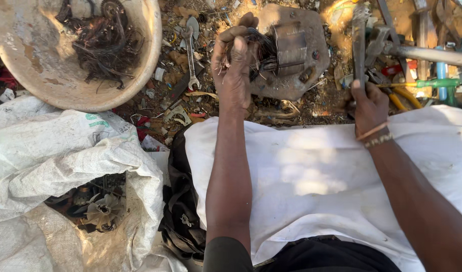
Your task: The person sits on the ground and dismantles an electric motor to recover copper wire. They hammer and chisel the motor housing, pull copper windings out by hand, use pliers on stubborn parts, and drop the extracted copper into a bowl of collected wire.
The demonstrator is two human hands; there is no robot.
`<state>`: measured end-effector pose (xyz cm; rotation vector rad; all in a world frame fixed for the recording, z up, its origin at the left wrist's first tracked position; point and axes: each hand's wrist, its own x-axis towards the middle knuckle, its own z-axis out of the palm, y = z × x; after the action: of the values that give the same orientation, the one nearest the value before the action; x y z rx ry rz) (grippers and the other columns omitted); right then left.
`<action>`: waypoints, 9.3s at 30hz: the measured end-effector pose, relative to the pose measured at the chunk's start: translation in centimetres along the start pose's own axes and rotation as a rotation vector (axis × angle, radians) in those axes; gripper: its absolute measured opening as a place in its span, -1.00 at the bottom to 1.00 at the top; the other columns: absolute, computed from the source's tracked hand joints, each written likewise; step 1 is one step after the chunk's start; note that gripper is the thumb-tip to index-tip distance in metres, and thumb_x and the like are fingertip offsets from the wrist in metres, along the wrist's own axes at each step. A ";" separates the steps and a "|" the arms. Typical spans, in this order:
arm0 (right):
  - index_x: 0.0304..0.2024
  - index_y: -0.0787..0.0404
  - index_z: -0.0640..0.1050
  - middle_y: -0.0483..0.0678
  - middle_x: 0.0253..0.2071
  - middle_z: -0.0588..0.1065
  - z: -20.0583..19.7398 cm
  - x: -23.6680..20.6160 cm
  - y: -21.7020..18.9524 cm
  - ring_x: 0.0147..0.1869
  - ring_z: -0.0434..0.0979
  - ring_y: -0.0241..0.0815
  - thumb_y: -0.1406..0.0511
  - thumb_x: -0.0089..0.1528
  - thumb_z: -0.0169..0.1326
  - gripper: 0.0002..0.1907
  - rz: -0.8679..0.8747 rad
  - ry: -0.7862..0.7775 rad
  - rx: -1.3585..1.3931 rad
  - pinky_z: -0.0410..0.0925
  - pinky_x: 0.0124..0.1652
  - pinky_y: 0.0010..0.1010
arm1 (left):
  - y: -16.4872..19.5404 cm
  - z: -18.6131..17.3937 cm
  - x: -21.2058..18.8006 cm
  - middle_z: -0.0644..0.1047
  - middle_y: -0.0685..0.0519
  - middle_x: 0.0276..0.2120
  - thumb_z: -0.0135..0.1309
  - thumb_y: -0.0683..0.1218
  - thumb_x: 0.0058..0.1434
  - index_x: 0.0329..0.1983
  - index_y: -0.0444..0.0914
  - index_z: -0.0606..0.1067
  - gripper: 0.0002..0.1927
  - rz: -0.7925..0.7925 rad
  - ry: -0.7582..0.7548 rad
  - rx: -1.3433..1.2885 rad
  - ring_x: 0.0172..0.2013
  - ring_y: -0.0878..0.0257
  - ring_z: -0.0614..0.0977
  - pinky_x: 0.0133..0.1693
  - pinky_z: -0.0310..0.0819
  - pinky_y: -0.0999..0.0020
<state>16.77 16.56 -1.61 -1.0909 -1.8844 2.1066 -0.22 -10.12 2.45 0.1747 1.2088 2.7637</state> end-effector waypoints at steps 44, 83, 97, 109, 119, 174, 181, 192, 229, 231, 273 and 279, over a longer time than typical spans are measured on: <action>0.01 0.36 0.53 0.05 -0.09 0.62 6.5 -2.1 -9.5 -0.07 0.64 -0.21 0.43 0.58 0.07 -0.93 -0.687 -0.117 -0.345 0.53 -0.02 -0.46 | 0.5 -1.5 -1.1 0.50 0.04 0.22 0.36 -0.17 0.28 0.48 -0.05 0.33 -0.26 -0.110 -0.181 0.260 -0.06 0.22 0.57 0.11 0.58 0.23; -0.14 0.21 0.42 -0.20 -0.54 0.36 11.1 -10.0 -7.0 -0.58 0.34 -0.40 0.17 0.43 0.02 -0.77 -0.103 -0.361 -0.421 0.28 -0.60 -0.51 | 1.0 -1.0 -1.7 0.69 -0.13 -0.25 0.01 0.02 0.51 0.10 -0.31 0.57 -0.67 0.285 0.259 1.159 -0.41 0.23 0.73 -0.35 0.62 0.29; -0.16 0.25 0.32 -0.12 -0.53 0.35 11.8 -10.4 -4.3 -0.58 0.36 -0.30 0.19 0.42 0.02 -0.73 -0.003 -0.339 -0.354 0.34 -0.58 -0.39 | 0.0 -2.0 -2.9 0.65 -0.08 -0.05 0.22 -0.20 0.29 0.18 -0.20 0.50 -0.61 0.373 0.097 1.274 -0.17 0.12 0.76 -0.15 0.72 0.27; -0.04 0.24 0.39 -0.09 -0.48 0.40 11.7 -10.2 -4.0 -0.55 0.38 -0.31 0.23 0.36 0.01 -0.77 0.026 -0.644 -0.194 0.36 -0.53 -0.41 | -1.0 -2.4 -2.6 0.66 0.01 -0.14 0.26 -0.26 0.26 0.20 -0.19 0.48 -0.55 0.403 0.069 1.308 -0.36 0.24 0.72 -0.39 0.64 0.37; -0.07 0.15 0.31 -0.18 -0.42 0.33 5.7 -8.6 -7.1 -0.45 0.35 -0.41 0.19 0.60 0.01 -0.77 -0.328 -0.052 0.033 0.35 -0.43 -0.47 | 0.0 -2.4 -2.9 0.64 -0.04 -0.01 0.18 -0.27 0.32 0.17 -0.16 0.47 -0.63 0.552 0.186 1.255 -0.06 0.10 0.74 -0.07 0.74 0.29; -0.07 0.26 0.46 -0.18 -0.44 0.36 8.7 -6.0 -18.0 -0.50 0.24 -0.42 0.15 0.46 -0.02 -0.72 -0.140 -0.727 -0.114 0.16 -0.51 -0.57 | 6.9 3.9 -4.7 0.58 -0.04 0.12 0.28 -0.17 0.18 0.30 -0.21 0.41 -0.40 0.041 -0.255 0.635 0.08 0.21 0.66 0.07 0.72 0.29; -0.01 0.29 0.50 -0.09 -0.53 0.37 8.0 -5.2 -20.7 -0.48 0.35 -0.29 0.20 0.45 0.04 -0.74 -0.545 -0.444 -0.719 0.21 -0.47 -0.42 | 8.3 2.8 -3.2 0.65 -0.11 0.07 0.20 -0.02 0.46 0.21 -0.27 0.56 -0.66 0.187 0.102 0.445 0.10 0.08 0.69 0.27 0.61 0.14; 0.09 0.28 0.40 0.22 -0.20 0.46 8.6 -6.4 -19.8 -0.10 0.51 0.18 0.17 0.49 -0.11 -0.70 -1.059 -0.631 -0.736 0.37 -0.09 -0.04 | 1.7 9.3 -7.2 0.61 -0.10 -0.06 0.03 0.33 0.50 0.25 -0.22 0.40 -0.42 0.162 -0.208 0.668 -0.11 0.05 0.73 -0.04 0.68 0.16; -0.01 -0.02 0.48 -0.21 -0.28 0.51 3.0 -3.1 -18.9 -0.23 0.64 -0.21 0.14 0.35 0.03 -0.80 -0.635 -0.852 -1.976 0.49 -0.23 -0.25 | 2.6 7.3 -5.7 0.60 -0.15 -0.39 -0.10 0.15 0.47 -0.06 -0.29 0.50 -0.59 -0.163 -0.773 0.891 -0.33 -0.02 0.68 -0.21 0.49 0.03; -0.06 0.05 0.49 -0.09 -0.42 0.51 3.3 -3.6 -19.1 -0.39 0.60 -0.06 0.10 0.30 0.06 -0.75 -0.508 -0.728 -1.789 0.45 -0.33 -0.13 | 2.8 7.4 -5.7 0.61 -0.12 -0.43 -0.01 0.17 0.37 -0.09 -0.28 0.53 -0.58 -0.229 -0.732 0.896 -0.38 0.00 0.67 -0.25 0.48 0.04; -0.18 0.20 0.49 0.09 -0.35 0.51 2.8 -6.6 -16.1 -0.32 0.55 0.14 0.28 0.25 0.12 -0.85 -0.767 -0.481 -1.539 0.42 -0.32 -0.06 | 2.3 10.4 -9.7 0.58 0.09 -0.17 0.17 -0.14 0.31 0.01 -0.15 0.54 -0.79 0.421 -0.743 1.552 -0.06 0.13 0.64 -0.02 0.56 0.15; -0.08 0.21 0.52 0.09 -0.46 0.45 1.7 -6.7 -14.8 -0.45 0.45 0.17 0.28 0.23 0.09 -0.77 -0.567 -0.687 -1.014 0.33 -0.42 -0.06 | 2.0 8.1 -8.3 0.59 -0.07 0.04 0.04 -0.02 0.43 -0.08 -0.21 0.59 -0.80 -0.010 -0.443 0.710 0.09 0.13 0.56 0.05 0.52 0.20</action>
<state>15.28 14.88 14.55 0.2662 -3.1911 1.2105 9.04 -6.89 8.97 0.7803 1.9432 1.9929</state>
